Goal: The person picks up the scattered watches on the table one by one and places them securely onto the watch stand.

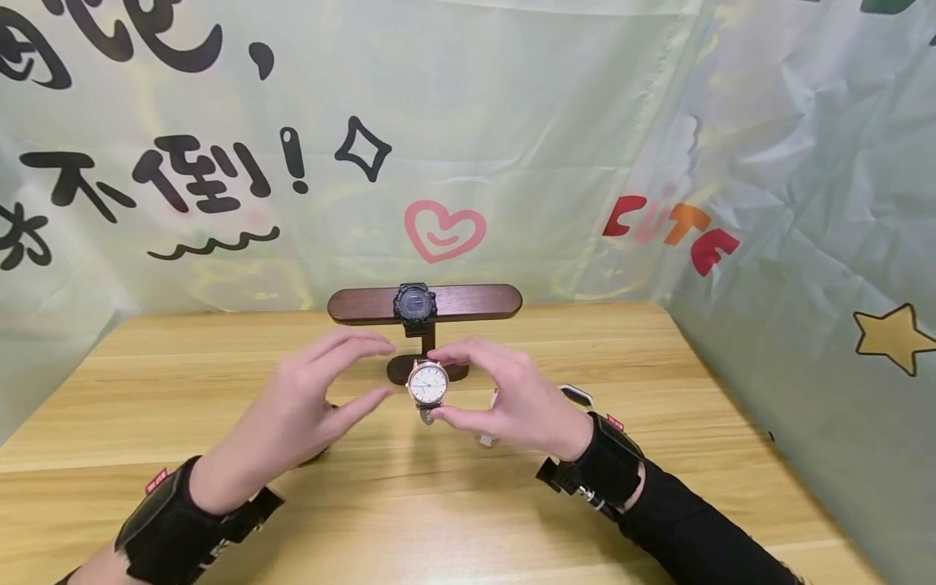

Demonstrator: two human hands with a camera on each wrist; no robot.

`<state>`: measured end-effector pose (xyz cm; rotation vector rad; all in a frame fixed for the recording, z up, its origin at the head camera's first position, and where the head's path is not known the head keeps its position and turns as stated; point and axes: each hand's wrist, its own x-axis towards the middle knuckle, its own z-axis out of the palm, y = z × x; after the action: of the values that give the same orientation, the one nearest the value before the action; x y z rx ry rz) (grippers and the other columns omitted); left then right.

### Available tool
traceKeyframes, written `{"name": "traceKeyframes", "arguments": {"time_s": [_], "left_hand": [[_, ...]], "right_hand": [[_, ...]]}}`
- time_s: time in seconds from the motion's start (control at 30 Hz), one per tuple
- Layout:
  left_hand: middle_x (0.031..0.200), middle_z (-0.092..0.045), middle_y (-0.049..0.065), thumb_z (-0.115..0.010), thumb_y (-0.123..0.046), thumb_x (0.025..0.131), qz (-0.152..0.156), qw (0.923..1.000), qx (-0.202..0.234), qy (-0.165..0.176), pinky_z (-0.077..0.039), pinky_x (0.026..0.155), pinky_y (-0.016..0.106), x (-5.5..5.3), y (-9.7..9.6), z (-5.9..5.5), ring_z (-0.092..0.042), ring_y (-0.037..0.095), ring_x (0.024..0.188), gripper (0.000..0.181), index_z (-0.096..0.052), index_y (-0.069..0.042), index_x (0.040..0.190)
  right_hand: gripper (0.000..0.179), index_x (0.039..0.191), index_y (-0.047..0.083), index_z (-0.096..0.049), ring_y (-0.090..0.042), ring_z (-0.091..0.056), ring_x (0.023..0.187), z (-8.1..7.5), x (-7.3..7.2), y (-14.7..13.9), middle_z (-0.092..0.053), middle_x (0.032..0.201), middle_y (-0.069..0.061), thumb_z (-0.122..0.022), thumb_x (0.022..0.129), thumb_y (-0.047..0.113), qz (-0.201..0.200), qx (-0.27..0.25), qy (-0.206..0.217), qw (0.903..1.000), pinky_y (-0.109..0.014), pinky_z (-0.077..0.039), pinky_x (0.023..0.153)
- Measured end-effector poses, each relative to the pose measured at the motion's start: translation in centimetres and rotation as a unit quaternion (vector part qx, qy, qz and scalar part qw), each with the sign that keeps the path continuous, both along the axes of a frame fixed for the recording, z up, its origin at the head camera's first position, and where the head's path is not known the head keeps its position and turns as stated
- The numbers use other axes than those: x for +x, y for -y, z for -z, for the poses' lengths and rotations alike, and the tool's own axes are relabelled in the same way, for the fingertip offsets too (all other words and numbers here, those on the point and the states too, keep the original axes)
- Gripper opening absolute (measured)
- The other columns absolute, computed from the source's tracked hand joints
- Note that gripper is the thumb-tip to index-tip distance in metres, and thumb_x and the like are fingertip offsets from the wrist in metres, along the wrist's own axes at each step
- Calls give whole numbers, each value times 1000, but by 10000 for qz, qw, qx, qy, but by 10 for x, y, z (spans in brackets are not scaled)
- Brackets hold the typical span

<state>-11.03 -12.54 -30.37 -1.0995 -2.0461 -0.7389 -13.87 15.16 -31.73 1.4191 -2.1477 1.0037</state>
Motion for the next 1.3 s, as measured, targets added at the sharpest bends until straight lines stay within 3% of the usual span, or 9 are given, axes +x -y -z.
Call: {"name": "traceKeyframes", "arguments": {"time_s": [0.13, 0.23, 0.4, 0.57, 0.87, 1.1, 1.3], "left_hand": [[122, -75, 9, -91, -1, 79, -464, 9989, -54, 81, -55, 98, 15, -13, 11, -3, -74, 25, 110, 49, -74, -4, 124], [121, -76, 10, -90, -2, 83, -877, 9959, -92, 184, -59, 92, 24, -22, 18, -5, -75, 27, 110, 43, -75, -3, 123], [121, -76, 14, -87, -1, 87, -1459, 9885, -148, 371, -63, 89, 49, -34, 28, -6, -74, 34, 110, 36, -76, -1, 122], [124, -74, 17, -82, 0, 92, -1811, 9816, -219, 564, -62, 82, 52, -41, 37, -4, -74, 37, 107, 31, -76, 0, 122], [127, -72, 20, -78, -1, 96, -2085, 9740, -407, 782, -62, 91, 57, -52, 42, 6, -72, 40, 112, 28, -75, 3, 124], [125, -73, 20, -77, 2, 96, -2030, 9756, -279, 785, -62, 91, 56, -57, 43, 10, -72, 40, 111, 27, -76, 2, 122], [121, -74, 20, -77, 7, 93, -1979, 9782, -157, 612, -63, 84, 54, -58, 44, 13, -74, 39, 104, 26, -77, 2, 118]], "right_hand": [[61, 135, 5, -67, -15, -74, 110, -5, -3, -6, -77, 125, -6, -95, 82, 12, 143, 13, 111, 9998, -27, -62, 100], [60, 134, 4, -67, -19, -75, 116, -9, -4, -11, -77, 127, -7, -95, 81, 10, 271, -7, 98, 9996, -30, -60, 104], [59, 133, 3, -69, -21, -75, 116, -15, -7, -18, -76, 127, -8, -94, 80, 7, 421, -152, -9, 9990, -32, -61, 104], [61, 133, 4, -69, -20, -73, 115, -23, -9, -28, -75, 127, -7, -95, 79, 5, 627, -307, -80, 9975, -32, -61, 103], [64, 133, 3, -70, -21, -76, 110, -34, -19, -47, -77, 124, -8, -98, 75, 5, 1017, -415, -282, 9935, -30, -61, 103], [61, 131, 3, -71, -20, -75, 111, -40, -24, -62, -78, 124, -8, -98, 76, 9, 1442, -370, -266, 9885, -20, -57, 104], [59, 132, 4, -71, -20, -75, 112, -42, -30, -71, -78, 125, -7, -97, 78, 7, 1687, -343, -139, 9850, -18, -56, 105]]}}
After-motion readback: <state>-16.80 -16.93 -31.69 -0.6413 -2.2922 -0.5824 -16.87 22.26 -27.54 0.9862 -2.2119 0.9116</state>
